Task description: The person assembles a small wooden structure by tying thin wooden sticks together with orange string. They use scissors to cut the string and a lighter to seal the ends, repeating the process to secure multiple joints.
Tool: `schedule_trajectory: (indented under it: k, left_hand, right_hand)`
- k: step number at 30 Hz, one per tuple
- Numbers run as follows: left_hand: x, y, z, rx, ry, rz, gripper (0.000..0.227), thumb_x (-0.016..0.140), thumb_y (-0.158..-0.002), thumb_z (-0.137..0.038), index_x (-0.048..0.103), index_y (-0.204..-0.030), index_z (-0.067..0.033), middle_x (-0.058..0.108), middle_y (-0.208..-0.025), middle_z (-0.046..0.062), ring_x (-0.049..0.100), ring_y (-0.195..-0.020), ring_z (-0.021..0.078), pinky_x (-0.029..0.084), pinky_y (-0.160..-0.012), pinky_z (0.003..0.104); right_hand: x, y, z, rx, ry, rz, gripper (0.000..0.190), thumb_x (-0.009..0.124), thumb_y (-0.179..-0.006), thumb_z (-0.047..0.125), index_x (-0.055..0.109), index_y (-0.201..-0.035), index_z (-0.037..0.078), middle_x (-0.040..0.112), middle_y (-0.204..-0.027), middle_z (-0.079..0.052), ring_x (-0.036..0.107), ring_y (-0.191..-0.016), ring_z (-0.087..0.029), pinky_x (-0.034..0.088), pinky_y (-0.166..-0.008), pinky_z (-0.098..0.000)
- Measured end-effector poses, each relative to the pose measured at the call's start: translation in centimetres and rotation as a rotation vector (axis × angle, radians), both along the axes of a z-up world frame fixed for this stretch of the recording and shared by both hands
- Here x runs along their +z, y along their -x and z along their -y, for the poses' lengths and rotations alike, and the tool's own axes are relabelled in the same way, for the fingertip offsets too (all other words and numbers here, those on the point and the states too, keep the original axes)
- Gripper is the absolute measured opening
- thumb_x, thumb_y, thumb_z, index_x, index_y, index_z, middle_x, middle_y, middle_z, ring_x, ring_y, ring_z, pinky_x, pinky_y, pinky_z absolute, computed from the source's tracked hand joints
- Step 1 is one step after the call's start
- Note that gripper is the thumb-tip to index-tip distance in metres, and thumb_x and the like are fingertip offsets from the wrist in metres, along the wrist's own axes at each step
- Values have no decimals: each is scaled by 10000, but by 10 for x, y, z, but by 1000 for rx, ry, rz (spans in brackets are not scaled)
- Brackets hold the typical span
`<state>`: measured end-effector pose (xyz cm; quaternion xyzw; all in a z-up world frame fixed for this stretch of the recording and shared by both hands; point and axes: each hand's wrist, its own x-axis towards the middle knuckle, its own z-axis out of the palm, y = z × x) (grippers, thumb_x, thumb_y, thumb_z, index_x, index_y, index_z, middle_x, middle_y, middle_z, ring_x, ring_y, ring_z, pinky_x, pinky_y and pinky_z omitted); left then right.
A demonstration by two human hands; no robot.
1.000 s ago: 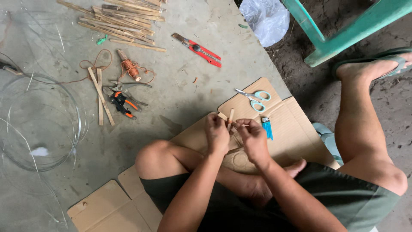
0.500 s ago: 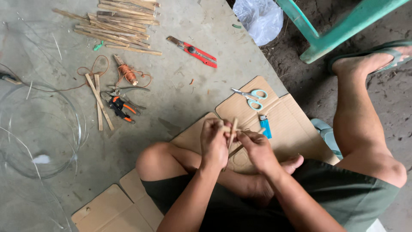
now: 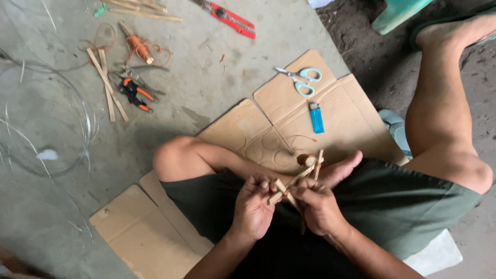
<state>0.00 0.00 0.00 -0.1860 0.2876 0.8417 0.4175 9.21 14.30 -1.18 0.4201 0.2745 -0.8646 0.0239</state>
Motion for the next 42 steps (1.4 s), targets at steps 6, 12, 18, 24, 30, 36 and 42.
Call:
schedule_trajectory:
  k: [6,12,18,24,30,36,42]
  left_hand:
    - [4,-9,-10,44,-22,-41,61,605,-1034,-103,548,-1049,-91,598,-939,59,558,-855,170,469,-815,346]
    - [3,15,-20,56,51,-98,114,573,-985,-12,538,-1037,-107,594,-969,59,557,-820,166,483,-780,348]
    - [7,52,-19,22,109,43,110,557,-978,0,567,-1033,-95,634,-978,55,614,-846,164,505,-802,331]
    - [-3,40,-8,-33,178,-13,214,591,-971,22,636,-1171,-41,637,-963,41,658,-858,160,552,-830,329]
    - [1,40,-16,-204,439,-401,174,603,-998,0,657,-1163,5,674,-955,68,646,-795,120,546,-742,264]
    - [16,49,-9,-540,792,-1081,146,605,-958,2,659,-1094,-8,680,-934,107,637,-758,126,534,-676,261]
    - [36,54,-22,-516,877,-1167,64,642,-893,7,673,-939,-26,680,-932,98,662,-684,178,541,-616,295]
  right_hand:
    - [0,-5,4,-159,40,-19,322,656,-873,54,462,-624,115,417,-601,19,351,-545,-107,280,-506,-282]
    - [6,29,-1,-208,180,86,66,585,-825,102,619,-777,72,650,-766,-60,595,-706,-172,484,-684,-326]
    - [8,58,10,-194,227,-152,123,673,-907,174,669,-920,51,731,-938,-94,669,-866,-201,517,-801,-351]
    - [-5,39,17,-195,213,-153,150,709,-944,202,641,-880,85,656,-832,-18,521,-713,-122,427,-682,-306]
    - [5,45,12,-235,196,-172,158,709,-956,210,638,-875,95,617,-780,1,502,-684,-118,425,-662,-314]
    - [4,46,14,-257,193,-23,95,652,-901,197,656,-884,104,718,-866,-38,647,-778,-152,515,-741,-342]
    - [-3,43,16,-322,233,-92,103,680,-942,159,648,-855,113,713,-851,-33,647,-753,-145,524,-706,-333]
